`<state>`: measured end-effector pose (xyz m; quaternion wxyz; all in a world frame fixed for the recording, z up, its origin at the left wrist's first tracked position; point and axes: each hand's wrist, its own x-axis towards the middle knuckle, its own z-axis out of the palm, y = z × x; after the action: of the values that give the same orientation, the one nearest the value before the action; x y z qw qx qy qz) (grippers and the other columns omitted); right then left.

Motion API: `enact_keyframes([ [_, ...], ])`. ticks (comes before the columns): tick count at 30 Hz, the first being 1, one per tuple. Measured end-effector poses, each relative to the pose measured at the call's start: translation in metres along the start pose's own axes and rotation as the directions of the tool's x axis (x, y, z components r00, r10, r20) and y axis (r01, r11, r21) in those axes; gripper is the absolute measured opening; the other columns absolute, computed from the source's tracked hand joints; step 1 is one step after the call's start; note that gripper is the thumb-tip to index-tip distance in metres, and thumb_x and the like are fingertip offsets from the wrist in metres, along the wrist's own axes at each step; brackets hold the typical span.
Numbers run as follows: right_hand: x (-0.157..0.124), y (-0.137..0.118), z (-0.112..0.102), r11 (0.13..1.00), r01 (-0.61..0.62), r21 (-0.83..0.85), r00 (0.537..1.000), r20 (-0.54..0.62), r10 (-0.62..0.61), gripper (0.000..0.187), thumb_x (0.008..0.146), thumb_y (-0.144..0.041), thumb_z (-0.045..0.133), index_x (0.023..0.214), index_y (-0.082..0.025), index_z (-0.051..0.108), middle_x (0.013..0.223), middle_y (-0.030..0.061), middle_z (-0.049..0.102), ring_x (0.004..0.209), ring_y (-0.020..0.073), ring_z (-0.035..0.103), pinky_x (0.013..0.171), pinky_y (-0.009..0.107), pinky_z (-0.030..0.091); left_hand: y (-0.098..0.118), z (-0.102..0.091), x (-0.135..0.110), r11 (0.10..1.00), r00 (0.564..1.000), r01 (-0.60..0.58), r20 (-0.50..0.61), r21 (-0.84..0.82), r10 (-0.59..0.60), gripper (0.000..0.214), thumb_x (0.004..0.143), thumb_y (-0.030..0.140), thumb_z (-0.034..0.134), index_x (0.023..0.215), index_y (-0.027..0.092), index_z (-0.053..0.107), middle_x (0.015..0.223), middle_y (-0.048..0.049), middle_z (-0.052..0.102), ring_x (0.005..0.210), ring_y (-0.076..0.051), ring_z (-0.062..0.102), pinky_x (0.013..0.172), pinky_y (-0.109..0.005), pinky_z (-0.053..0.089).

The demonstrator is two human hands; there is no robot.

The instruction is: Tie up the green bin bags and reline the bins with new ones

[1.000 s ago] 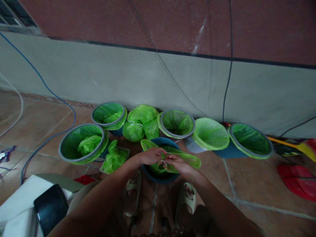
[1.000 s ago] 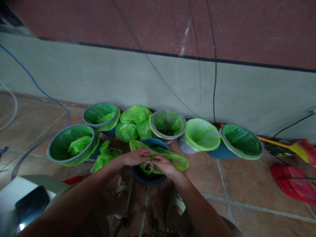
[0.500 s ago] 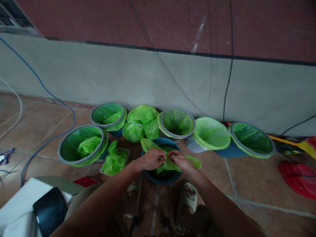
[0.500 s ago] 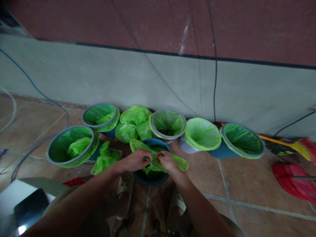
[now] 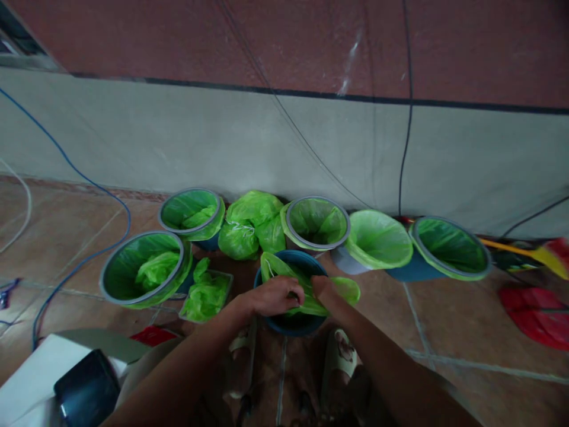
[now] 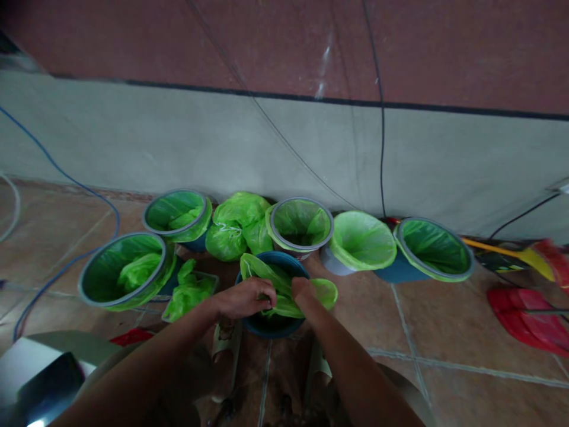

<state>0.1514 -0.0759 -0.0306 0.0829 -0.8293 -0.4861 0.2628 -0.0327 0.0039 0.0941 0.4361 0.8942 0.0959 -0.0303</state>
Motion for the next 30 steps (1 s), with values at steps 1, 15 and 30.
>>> enact_keyframes([
  [1,0.000,0.000,-0.004,1.000,-0.011,-0.009,1.000,-0.006,0.011,0.011,0.070,-0.007,0.065,0.071,-0.016,0.071,0.070,0.0109,0.071,0.077,0.0264,0.071,0.067,0.032,0.050,0.000,-0.003,0.000,1.000,1.000,0.007,-0.024,-0.004,-0.007,0.015,0.083,0.011,0.058,0.087,0.018,0.071,0.087,-0.0012,0.064,0.084,-0.014,0.061,0.080,-0.023,0.045],
  [15,0.000,-0.006,-0.036,0.719,0.089,0.690,0.990,-0.143,0.015,0.022,0.080,-0.035,0.048,0.088,-0.020,0.062,0.065,-0.0009,0.063,0.053,0.0157,0.062,0.050,0.025,0.046,0.002,-0.011,0.003,0.988,0.965,0.097,-0.231,-0.121,-0.123,0.017,0.083,0.014,0.053,0.086,0.018,0.069,0.084,-0.0014,0.070,0.082,-0.015,0.063,0.079,-0.026,0.049],
  [30,-0.018,-0.009,-0.053,0.921,0.172,0.349,0.914,-0.406,-0.016,0.019,0.080,-0.029,0.055,0.087,-0.022,0.072,0.091,0.0055,0.073,0.083,0.0205,0.066,0.081,0.033,0.050,-0.002,-0.009,0.002,0.966,0.925,0.180,-0.365,0.186,-0.102,0.027,0.088,0.014,0.051,0.100,0.021,0.075,0.096,-0.0050,0.077,0.088,-0.019,0.069,0.094,-0.035,0.049],
])
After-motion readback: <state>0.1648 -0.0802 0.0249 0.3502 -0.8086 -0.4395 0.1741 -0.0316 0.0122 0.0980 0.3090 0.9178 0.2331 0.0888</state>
